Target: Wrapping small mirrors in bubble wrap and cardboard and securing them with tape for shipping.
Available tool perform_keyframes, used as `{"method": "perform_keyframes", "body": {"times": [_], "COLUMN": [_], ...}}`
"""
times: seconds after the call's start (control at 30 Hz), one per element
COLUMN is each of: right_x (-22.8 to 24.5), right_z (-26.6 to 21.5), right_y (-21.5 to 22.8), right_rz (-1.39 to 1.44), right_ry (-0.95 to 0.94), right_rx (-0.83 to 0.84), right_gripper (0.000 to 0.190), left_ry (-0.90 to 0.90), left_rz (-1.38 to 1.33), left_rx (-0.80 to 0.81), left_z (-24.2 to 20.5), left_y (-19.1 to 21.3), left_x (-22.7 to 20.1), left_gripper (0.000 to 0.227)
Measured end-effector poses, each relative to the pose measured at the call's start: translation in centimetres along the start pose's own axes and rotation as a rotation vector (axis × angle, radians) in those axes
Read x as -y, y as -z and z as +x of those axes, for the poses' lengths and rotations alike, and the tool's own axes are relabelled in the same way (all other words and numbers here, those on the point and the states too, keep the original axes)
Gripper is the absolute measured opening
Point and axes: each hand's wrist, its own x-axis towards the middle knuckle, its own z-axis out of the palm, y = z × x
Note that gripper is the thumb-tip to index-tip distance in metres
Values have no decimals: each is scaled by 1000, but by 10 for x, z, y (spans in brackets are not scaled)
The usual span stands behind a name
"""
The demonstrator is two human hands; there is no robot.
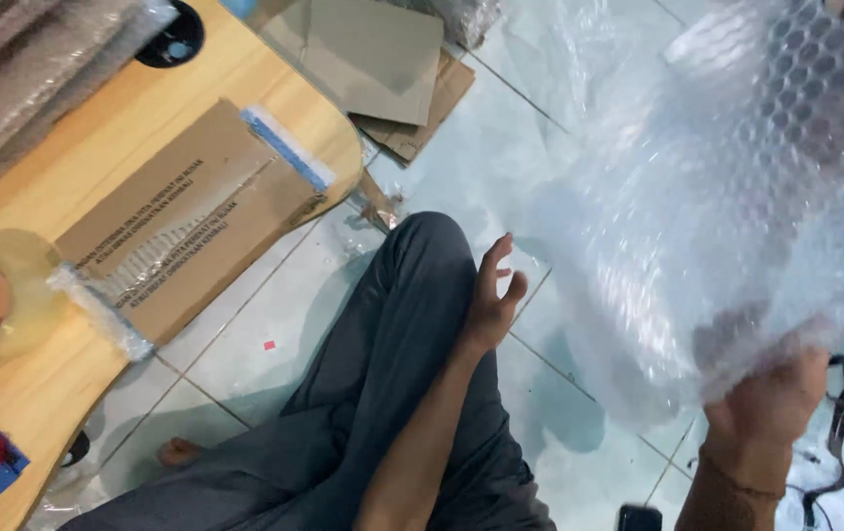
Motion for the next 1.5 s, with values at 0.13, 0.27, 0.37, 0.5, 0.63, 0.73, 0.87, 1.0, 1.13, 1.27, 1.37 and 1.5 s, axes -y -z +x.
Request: {"method": "perform_keyframes", "body": {"times": [0.13, 0.27, 0.37, 0.5, 0.63, 0.73, 0.87, 1.0, 1.13, 1.27, 1.37, 1.5], "right_x": [-5, -20, -32, -38, -38, -41, -48, -45, -47, -54, -58, -58], "right_z": [-10, -6, 5, 20, 30, 35, 39, 29, 39, 45, 48, 42], "right_y": [5, -19, -30, -48, -57, -48, -40, -68, -73, -66, -64, -69], "right_rz": [107, 47, 80, 74, 130, 17, 98, 999, -182, -307, -290, -246], "right_ry": [-102, -67, -123, -149, -122, -85, -133, -1, -111, -4, -28, -60], "right_rx": [-61, -76, -67, -24, 29, -96, -194, 334, -292, -234, -247, -235], "right_gripper": [33, 36, 41, 34, 36, 24, 23, 90, 108, 42, 34, 51], "left_ry": [14, -234, -313, -150, -140, -111, -51, -18, 55, 99, 196, 127], "left_rz": [-200, -185, -246, -514, -564, -642, -566, -595, -459, -381, -77, 487], "left_rx": [139, 166, 196, 153, 31, -57, -176, -280, -330, -383, -410, -683], "left_z": [-14, -12, -21, -47, -62, -66, -73, -77, -83, -89, -90, -94], "left_y": [47, 88, 116, 149, 156, 156, 156, 163, 170, 176, 173, 171], "left_x": [19, -102, -149, -142, -134, -130, -114, -106, -99, -89, -119, -125], "left_gripper": [89, 109, 89, 45, 19, 18, 15, 9, 19, 24, 32, 45]}}
